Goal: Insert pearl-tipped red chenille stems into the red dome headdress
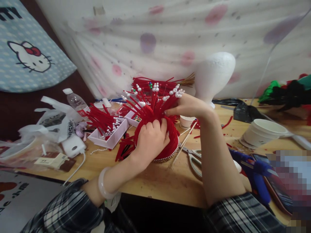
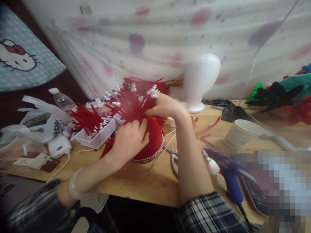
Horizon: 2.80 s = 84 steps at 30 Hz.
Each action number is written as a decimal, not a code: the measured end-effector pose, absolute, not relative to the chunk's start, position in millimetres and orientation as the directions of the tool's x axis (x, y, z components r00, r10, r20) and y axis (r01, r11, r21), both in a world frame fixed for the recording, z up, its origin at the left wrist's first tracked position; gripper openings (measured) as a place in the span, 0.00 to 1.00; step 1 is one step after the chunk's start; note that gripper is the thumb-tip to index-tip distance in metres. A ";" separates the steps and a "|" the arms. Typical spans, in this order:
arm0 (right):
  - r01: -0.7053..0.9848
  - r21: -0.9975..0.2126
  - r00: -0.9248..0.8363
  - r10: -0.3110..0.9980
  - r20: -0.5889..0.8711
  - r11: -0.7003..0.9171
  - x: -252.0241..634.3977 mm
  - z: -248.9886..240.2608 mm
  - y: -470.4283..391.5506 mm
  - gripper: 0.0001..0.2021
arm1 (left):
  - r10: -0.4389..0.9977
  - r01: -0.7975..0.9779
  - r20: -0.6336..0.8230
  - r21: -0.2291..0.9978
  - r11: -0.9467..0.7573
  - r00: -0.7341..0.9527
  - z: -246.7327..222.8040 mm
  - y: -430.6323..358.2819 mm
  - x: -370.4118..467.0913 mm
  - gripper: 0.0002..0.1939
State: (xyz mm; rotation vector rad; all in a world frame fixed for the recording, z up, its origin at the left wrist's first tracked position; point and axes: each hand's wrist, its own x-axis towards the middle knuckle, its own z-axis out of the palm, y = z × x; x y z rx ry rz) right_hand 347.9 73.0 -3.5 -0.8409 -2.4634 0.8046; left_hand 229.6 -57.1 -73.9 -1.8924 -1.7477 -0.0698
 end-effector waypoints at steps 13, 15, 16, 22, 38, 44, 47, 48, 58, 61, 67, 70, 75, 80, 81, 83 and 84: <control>0.580 -0.450 -0.714 0.690 0.122 0.679 348.4 -12.7 83.5 0.09 | 0.895 0.944 0.420 -0.330 -0.006 0.153 -72.5 -57.7 228.5 0.22; 0.602 -0.423 -0.693 0.706 0.145 0.677 349.0 -14.1 85.6 0.09 | 0.897 0.955 0.413 -0.296 -0.029 0.156 -69.1 -57.4 225.6 0.22; 0.613 -0.414 -0.683 0.715 0.150 0.673 349.3 -15.1 86.9 0.08 | 0.898 0.961 0.410 -0.272 -0.044 0.157 -67.2 -57.3 224.0 0.22; 0.633 -0.398 -0.646 0.736 0.203 0.665 349.8 -19.9 92.8 0.12 | 0.897 0.976 0.423 -0.213 -0.038 0.127 -62.9 -56.4 220.5 0.22; 0.449 -0.551 -0.761 0.624 0.176 0.703 351.4 -5.3 69.5 0.15 | 0.891 0.972 0.431 -0.229 -0.047 0.145 -65.7 -55.3 223.9 0.20; 0.431 -0.595 -0.768 0.622 0.153 0.679 350.2 -7.3 70.3 0.11 | 0.889 0.985 0.424 -0.057 -0.163 0.172 -70.2 -52.9 205.8 0.20; 0.426 -0.598 -0.776 0.614 0.144 0.679 349.0 -7.5 70.9 0.10 | 0.869 0.984 0.466 -0.021 -0.176 0.165 -72.1 -53.3 198.6 0.20; 0.426 -0.596 -0.778 0.612 0.144 0.681 348.8 -7.8 71.5 0.10 | 0.862 0.984 0.477 -0.037 -0.174 0.171 -72.8 -53.2 197.4 0.20; 0.477 -0.540 -0.763 0.632 0.139 0.694 346.9 -9.1 73.4 0.09 | 0.838 0.969 0.489 -0.172 -0.177 0.240 -76.6 -53.3 195.6 0.22; 0.482 -0.521 -0.761 0.631 0.149 0.704 345.4 -6.4 68.4 0.09 | 0.833 0.969 0.501 -0.183 -0.164 0.235 -76.5 -53.4 194.2 0.22; 0.516 -0.494 -0.748 0.649 0.138 0.700 343.2 -5.5 66.6 0.07 | 0.821 0.971 0.520 -0.161 -0.176 0.235 -80.1 -49.5 193.5 0.22; 0.535 -0.481 -0.744 0.657 0.121 0.694 342.8 -6.0 68.4 0.05 | 0.819 0.971 0.523 -0.157 -0.181 0.237 -80.0 -48.1 194.9 0.21; 0.531 -0.470 -0.754 0.646 0.118 0.705 341.4 -8.9 71.6 0.07 | 0.827 0.975 0.517 -0.151 -0.163 0.219 -78.6 -48.8 197.9 0.21; 0.522 -0.473 -0.761 0.638 0.117 0.710 339.1 -11.6 72.4 0.05 | 0.821 0.983 0.542 -0.129 -0.132 0.181 -80.5 -50.2 201.2 0.21; 0.524 -0.473 -0.758 0.641 0.119 0.708 338.6 -11.5 71.9 0.05 | 0.818 0.983 0.546 -0.128 -0.132 0.181 -80.9 -50.2 201.5 0.21; 0.528 -0.470 -0.754 0.646 0.123 0.707 337.7 -10.8 70.2 0.05 | 0.815 0.982 0.548 -0.129 -0.136 0.185 -81.4 -50.0 201.8 0.21; 0.527 -0.470 -0.754 0.645 0.126 0.708 337.3 -10.2 69.2 0.06 | 0.815 0.982 0.549 -0.131 -0.139 0.188 -81.4 -50.0 201.8 0.21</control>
